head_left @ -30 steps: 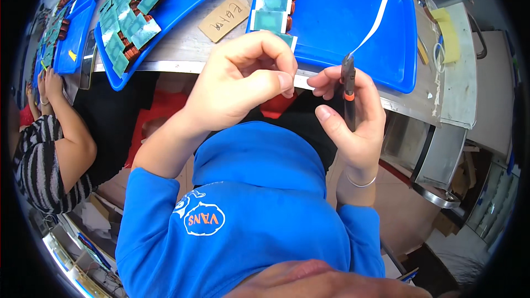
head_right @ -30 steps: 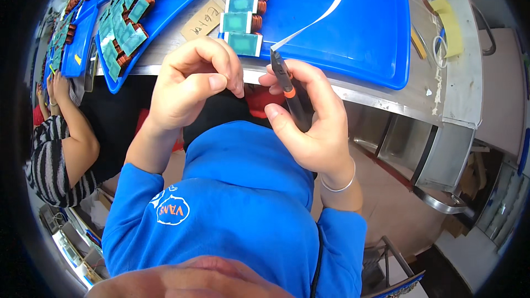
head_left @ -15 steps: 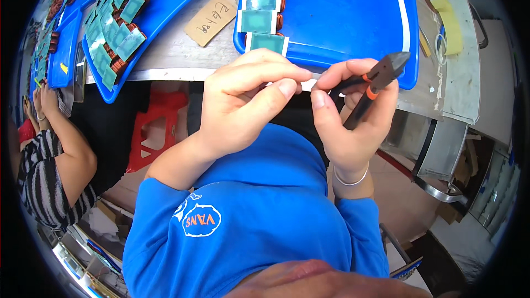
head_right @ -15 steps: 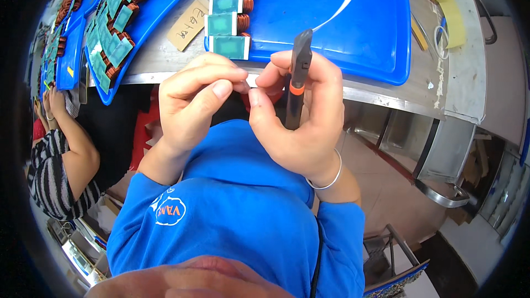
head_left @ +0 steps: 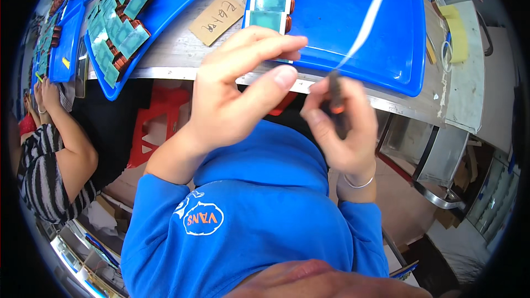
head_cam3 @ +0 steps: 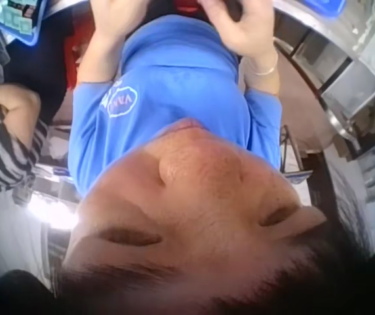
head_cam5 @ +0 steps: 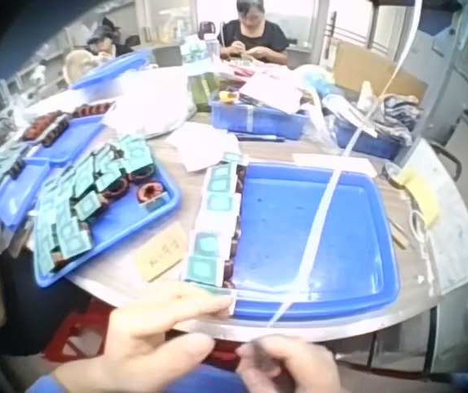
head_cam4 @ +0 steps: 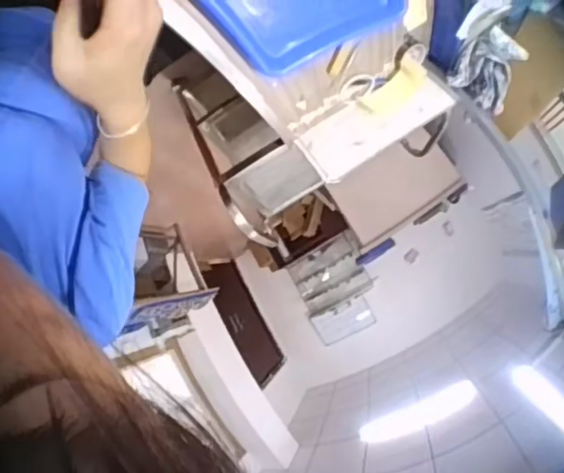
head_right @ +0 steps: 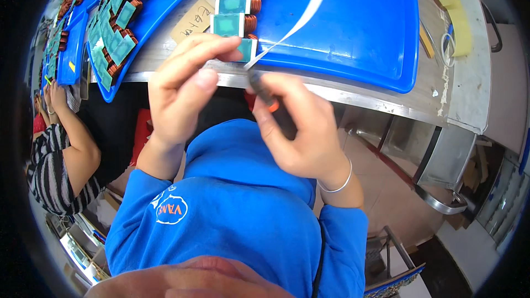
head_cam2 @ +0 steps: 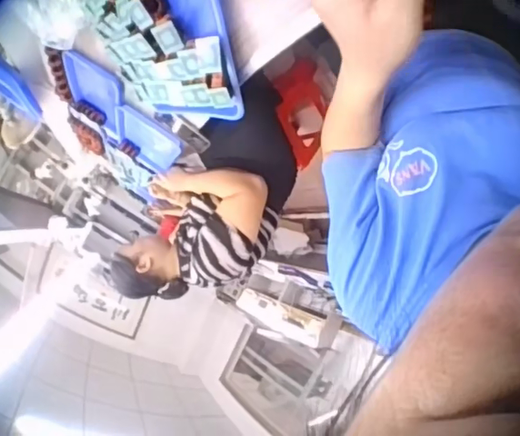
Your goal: Applying white insulating tape to copper wire coils using diagonal pliers on a workbench.
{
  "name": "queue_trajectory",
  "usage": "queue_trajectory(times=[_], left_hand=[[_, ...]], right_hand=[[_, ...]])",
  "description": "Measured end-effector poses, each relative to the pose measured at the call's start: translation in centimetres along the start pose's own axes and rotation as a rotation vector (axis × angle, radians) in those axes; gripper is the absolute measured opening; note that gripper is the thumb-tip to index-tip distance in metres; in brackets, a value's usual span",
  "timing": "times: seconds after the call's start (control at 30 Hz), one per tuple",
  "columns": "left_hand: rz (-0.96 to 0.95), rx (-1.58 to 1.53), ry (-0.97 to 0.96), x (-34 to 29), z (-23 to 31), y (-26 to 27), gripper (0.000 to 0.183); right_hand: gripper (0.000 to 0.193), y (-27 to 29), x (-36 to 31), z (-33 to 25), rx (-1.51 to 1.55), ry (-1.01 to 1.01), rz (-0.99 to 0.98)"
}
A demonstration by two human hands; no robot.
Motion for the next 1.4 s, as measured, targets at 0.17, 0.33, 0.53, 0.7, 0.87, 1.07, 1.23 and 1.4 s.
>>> queue_trajectory(times=[0.17, 0.33, 0.53, 0.7, 0.87, 1.07, 1.23, 1.4], left_hand=[[-0.150, -0.107, 0.022, 0.0, 0.1, -0.3, 0.021], [0.079, -0.348, 0.100, -0.4, -0.9, 1.0, 0.010], [0.126, -0.607, 0.311, -0.6, -2.8, 1.6, 0.022], [0.060, -0.617, 0.377, -0.9, -3.3, 0.6, 0.026], [0.014, -0.574, 0.436, -1.3, -3.3, -0.3, 0.024], [-0.119, -0.462, 0.413, -1.2, -2.7, -1.1, 0.020], [-0.256, -0.384, 0.405, -1.0, -2.1, -2.0, 0.021], [-0.279, -0.219, 0.389, -0.1, -1.4, -1.1, 0.026]], right_hand=[[0.039, -1.8, -0.6, -0.4, -0.245, 0.096, -0.195], [0.036, -2.2, -0.9, 0.0, -0.308, 0.081, -0.305], [0.034, -2.1, -1.3, 0.2, -0.223, 0.026, -0.359], [0.021, -0.7, -0.5, 0.5, 0.094, -0.047, -0.122], [0.033, 0.7, -0.3, 0.4, 0.084, 0.054, 0.042], [0.035, 1.5, 1.0, -0.1, 0.271, 0.112, 0.181], [0.033, 1.9, 0.9, -0.7, 0.214, 0.205, 0.242], [0.032, 2.4, 0.8, -0.4, 0.222, 0.275, 0.279]])
Point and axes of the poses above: each hand's wrist, its own x-axis towards the middle knuckle, its own y-axis out of the back of the hand, z = x × y, the point moved 7 cm from there along x, towards the middle knuckle, and after that the axes turned 8 degrees about -x, right-handed, at the moved point
